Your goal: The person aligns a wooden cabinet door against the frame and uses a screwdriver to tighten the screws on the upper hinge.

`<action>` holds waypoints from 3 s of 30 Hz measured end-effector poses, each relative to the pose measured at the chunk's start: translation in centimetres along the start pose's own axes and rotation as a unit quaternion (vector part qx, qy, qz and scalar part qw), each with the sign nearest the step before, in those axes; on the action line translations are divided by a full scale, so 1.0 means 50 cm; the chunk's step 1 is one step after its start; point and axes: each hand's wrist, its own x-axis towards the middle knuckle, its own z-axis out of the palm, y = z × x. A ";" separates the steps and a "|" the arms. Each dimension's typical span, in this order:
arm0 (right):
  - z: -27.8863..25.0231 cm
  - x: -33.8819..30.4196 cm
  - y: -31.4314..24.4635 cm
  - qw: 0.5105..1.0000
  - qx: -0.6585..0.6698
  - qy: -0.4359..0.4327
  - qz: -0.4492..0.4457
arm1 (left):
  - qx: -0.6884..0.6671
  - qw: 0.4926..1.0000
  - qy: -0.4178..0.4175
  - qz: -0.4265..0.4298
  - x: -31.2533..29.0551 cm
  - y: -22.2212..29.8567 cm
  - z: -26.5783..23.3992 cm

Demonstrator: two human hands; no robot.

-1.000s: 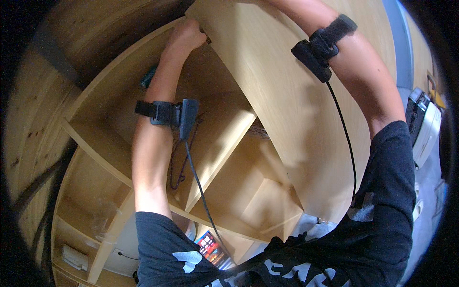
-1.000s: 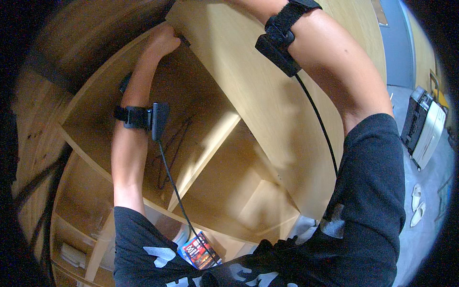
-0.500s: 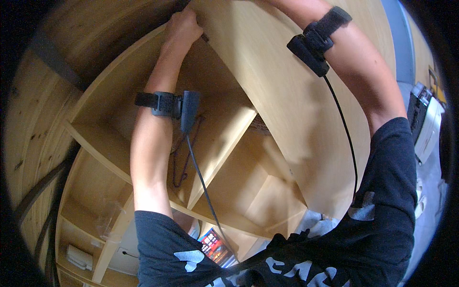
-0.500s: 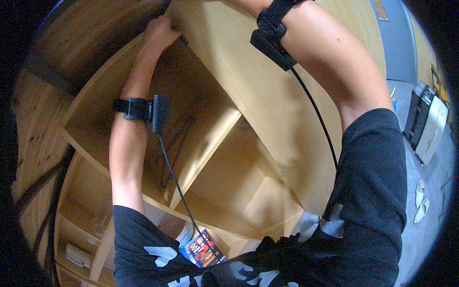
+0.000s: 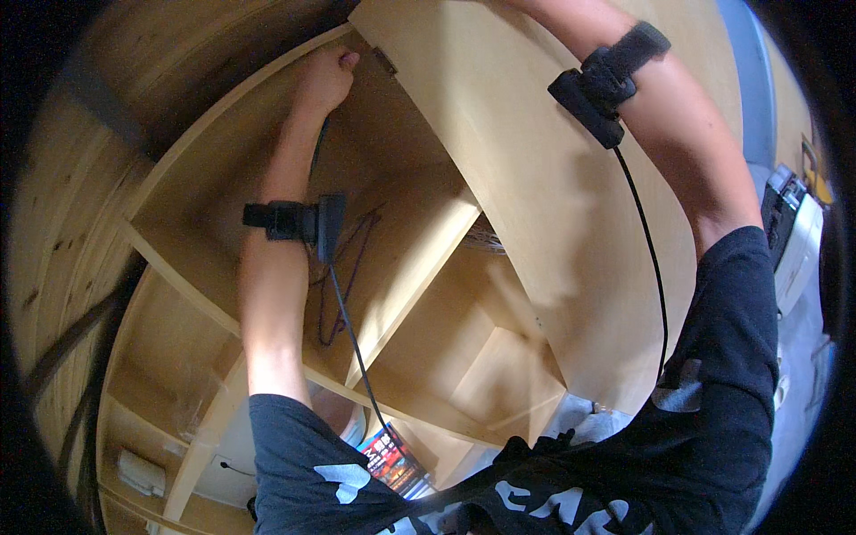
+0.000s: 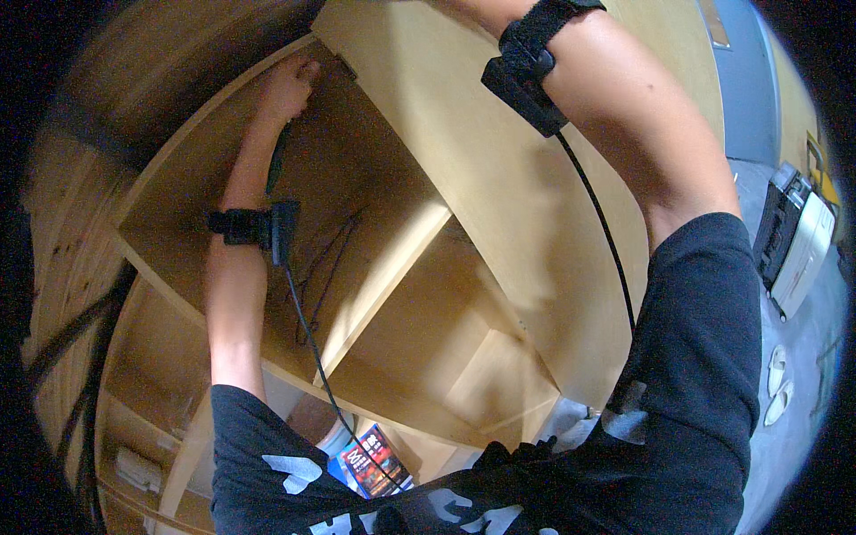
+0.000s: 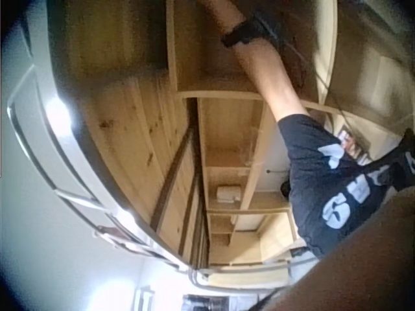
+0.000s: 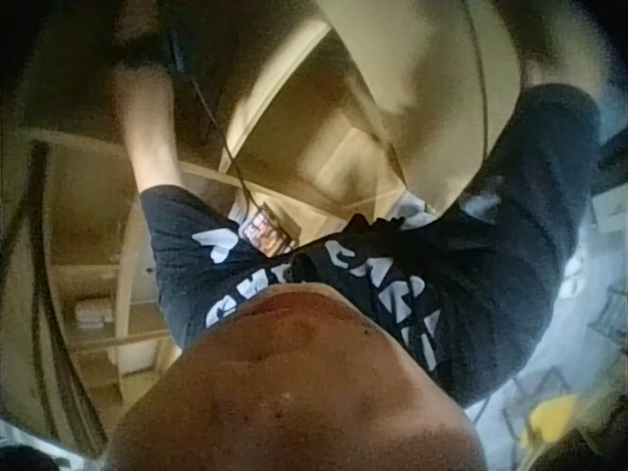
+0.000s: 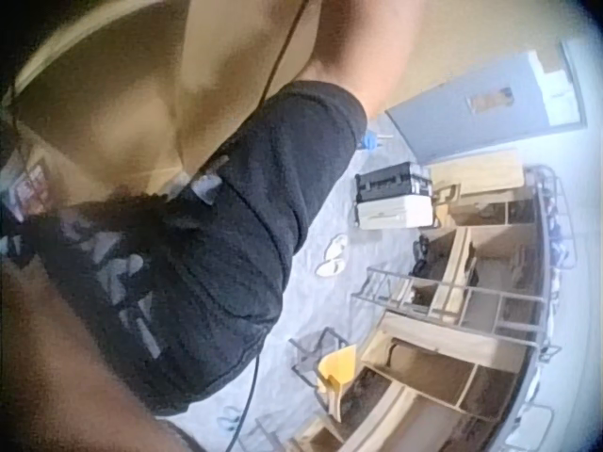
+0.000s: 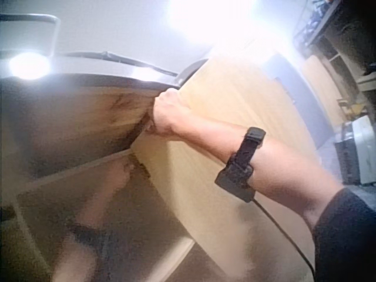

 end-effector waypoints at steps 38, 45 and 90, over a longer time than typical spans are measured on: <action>-0.055 -0.017 -0.033 0.998 0.032 0.031 -0.042 | -0.859 0.157 -0.413 -0.259 -0.769 0.366 -0.133; -0.083 -0.008 -0.071 0.999 0.023 -0.035 0.014 | -0.871 0.279 -0.262 -0.308 -0.691 0.311 -0.106; -0.030 0.001 -0.044 0.986 -0.104 -0.130 0.028 | -0.482 0.763 0.291 -0.317 -0.287 -0.004 -0.017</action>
